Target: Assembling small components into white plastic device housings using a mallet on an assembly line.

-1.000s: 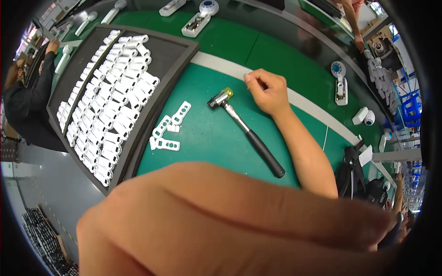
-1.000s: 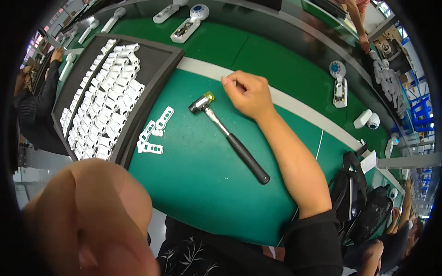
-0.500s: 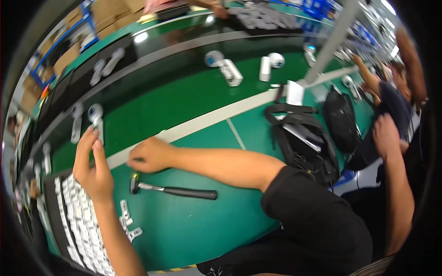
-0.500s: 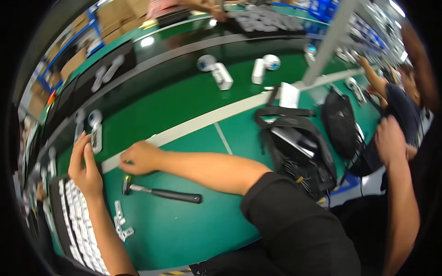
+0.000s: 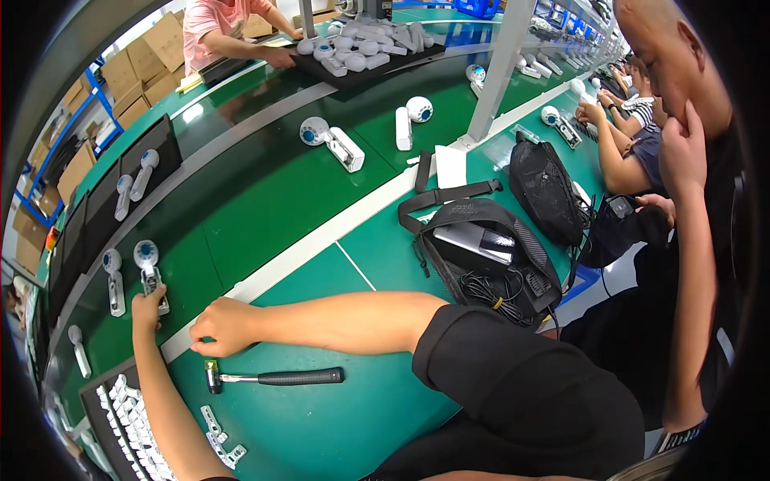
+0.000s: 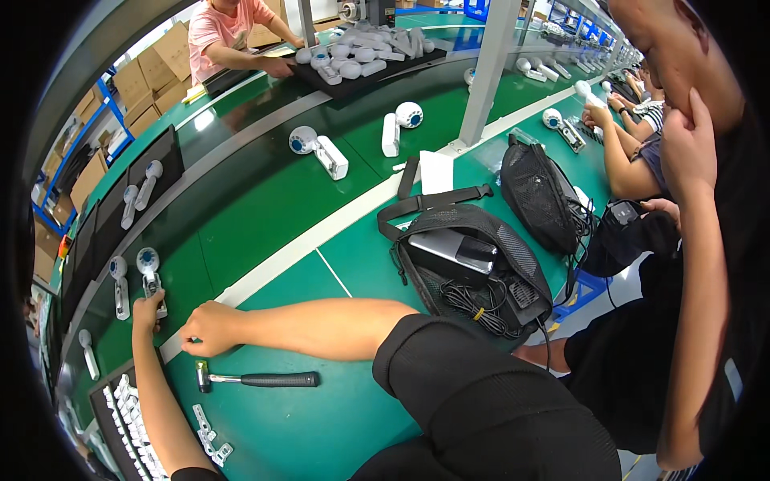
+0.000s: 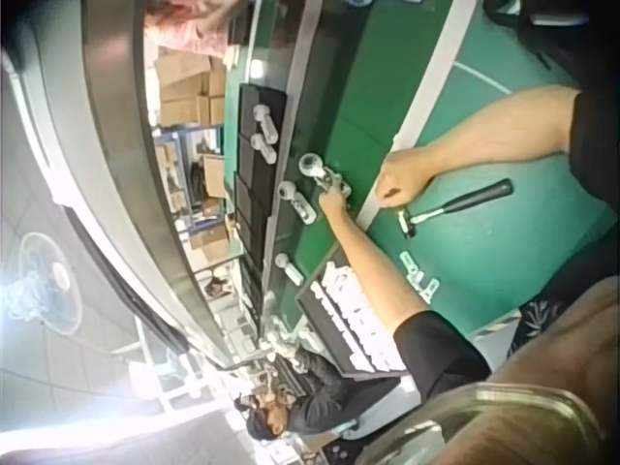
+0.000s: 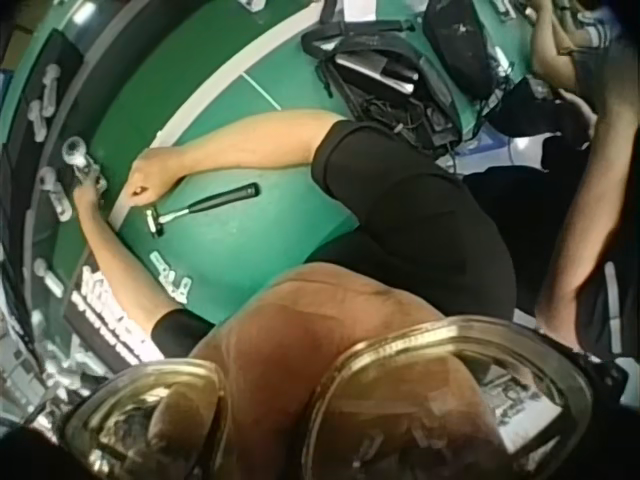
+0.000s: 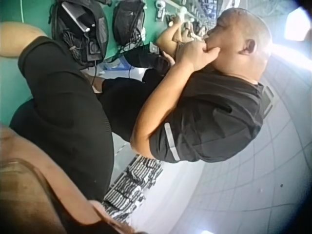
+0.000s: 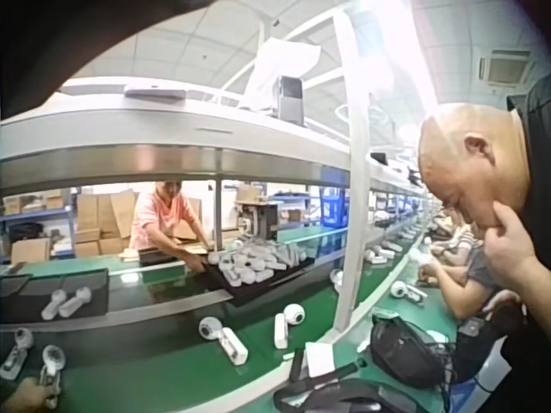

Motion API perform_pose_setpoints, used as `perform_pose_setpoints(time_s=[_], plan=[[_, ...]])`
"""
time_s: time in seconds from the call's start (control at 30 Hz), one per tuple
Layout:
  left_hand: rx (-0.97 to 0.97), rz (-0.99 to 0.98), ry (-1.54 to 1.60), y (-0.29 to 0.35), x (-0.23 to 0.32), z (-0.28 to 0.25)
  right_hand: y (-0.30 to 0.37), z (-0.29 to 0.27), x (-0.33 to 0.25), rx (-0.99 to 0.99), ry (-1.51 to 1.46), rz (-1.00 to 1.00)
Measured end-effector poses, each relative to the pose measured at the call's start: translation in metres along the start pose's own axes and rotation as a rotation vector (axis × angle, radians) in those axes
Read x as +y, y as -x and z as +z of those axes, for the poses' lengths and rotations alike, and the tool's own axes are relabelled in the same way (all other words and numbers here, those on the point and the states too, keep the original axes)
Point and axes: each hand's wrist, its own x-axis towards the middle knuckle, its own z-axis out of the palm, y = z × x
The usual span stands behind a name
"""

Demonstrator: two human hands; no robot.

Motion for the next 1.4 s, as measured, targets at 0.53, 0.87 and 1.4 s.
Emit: perform_pose_setpoints(time_s=[0.53,0.87,1.4], plan=[[0.001,0.047,1.305,0.210,0.029,-0.020,-0.006,-0.001,0.001,0.114,-0.045,-0.046],[0.069,0.070,1.493,0.237,0.007,0.010,-0.011,-0.012,0.000,0.197,-0.059,0.201],[-0.010,0.883,0.837,0.221,0.049,0.073,-0.103,0.177,-0.132,-1.019,0.632,-0.062]])
